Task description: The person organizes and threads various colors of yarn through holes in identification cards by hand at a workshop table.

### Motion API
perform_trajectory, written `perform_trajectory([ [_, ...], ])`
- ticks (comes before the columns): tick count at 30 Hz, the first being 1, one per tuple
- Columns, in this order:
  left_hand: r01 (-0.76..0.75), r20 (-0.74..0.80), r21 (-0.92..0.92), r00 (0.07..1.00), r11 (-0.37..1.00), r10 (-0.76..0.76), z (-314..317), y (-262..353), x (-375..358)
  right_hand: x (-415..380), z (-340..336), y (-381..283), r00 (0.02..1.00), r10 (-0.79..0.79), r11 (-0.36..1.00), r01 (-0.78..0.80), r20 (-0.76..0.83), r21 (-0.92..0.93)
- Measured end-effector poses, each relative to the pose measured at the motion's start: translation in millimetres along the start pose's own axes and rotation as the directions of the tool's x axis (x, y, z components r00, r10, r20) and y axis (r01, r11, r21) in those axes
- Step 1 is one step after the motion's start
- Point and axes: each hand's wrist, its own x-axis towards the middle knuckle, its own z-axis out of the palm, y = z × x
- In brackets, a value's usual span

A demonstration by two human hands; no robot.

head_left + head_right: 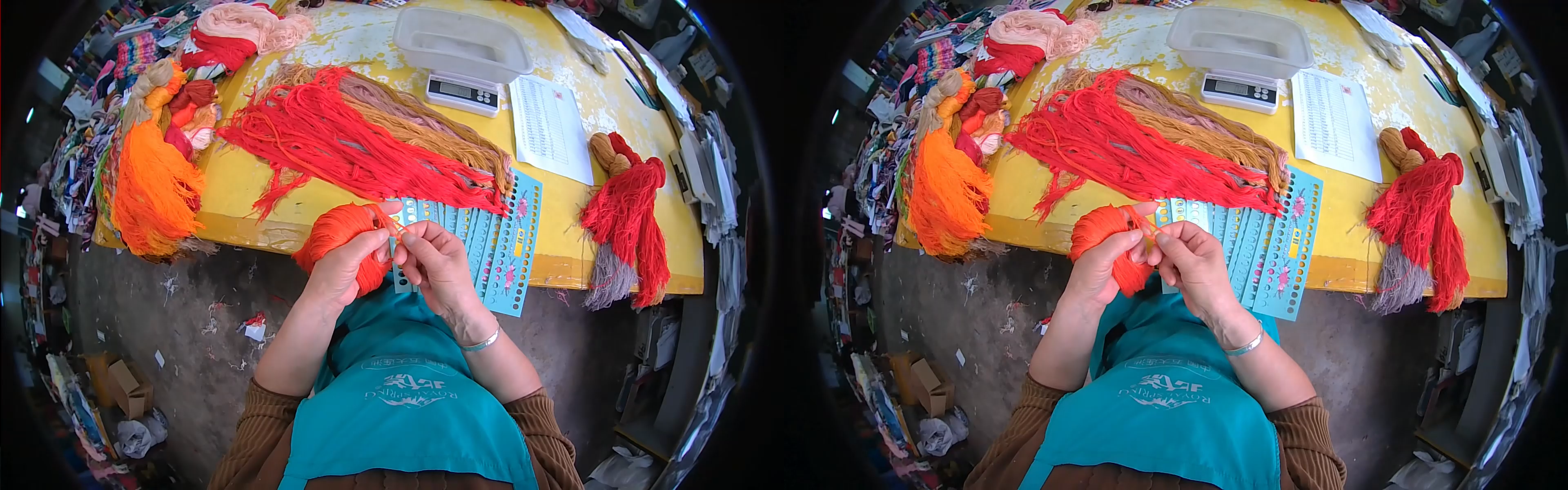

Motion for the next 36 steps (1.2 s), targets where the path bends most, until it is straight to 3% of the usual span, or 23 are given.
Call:
perform_trajectory([
  [12,-0.017,0.018,-0.041,1.0,0.999,0.017,-0.4,2.1,0.4,-1.0,0.6,-3.4,1.0,0.01,0.999,-0.01,0.011,-0.052],
  [14,-0.02,-0.004,-0.058,1.0,0.998,0.02,5.8,2.5,-0.2,-2.4,4.3,-9.0,0.999,0.024,0.988,-0.017,0.045,-0.154],
  [16,-0.069,-0.094,-0.005,0.993,0.998,0.068,13.6,1.2,0.1,-3.2,8.9,-9.8,0.999,0.008,0.979,0.003,0.052,-0.203],
  [23,-0.128,-0.035,0.136,0.99,0.982,0.134,9.3,-5.8,1.8,3.0,-0.8,5.6,0.988,-0.093,0.932,0.13,0.123,-0.339],
  [27,-0.089,0.001,0.108,0.996,0.99,0.09,3.1,-2.1,-0.3,5.5,-2.6,7.2,0.986,-0.133,0.942,0.157,0.098,-0.297],
  [32,-0.034,-0.021,0.016,0.999,0.999,0.034,6.1,8.6,-1.7,2.9,0.4,-19.6,0.994,0.083,0.996,-0.08,0.073,-0.036],
  [34,-0.007,0.124,0.034,0.992,0.999,0.003,-6.0,12.5,-2.1,8.3,-5.5,-23.4,0.986,0.109,0.993,-0.103,0.125,-0.055],
  [35,0.012,0.127,0.045,0.992,0.999,-0.018,-10.2,13.1,-2.1,10.5,-4.6,-23.4,0.986,-0.009,0.952,0.06,0.168,-0.301],
  [36,0.063,0.11,0.135,0.991,0.989,-0.078,-15.2,18.1,-4.0,12.3,-1.4,-25.6,0.965,-0.111,0.827,0.223,0.239,-0.517],
])
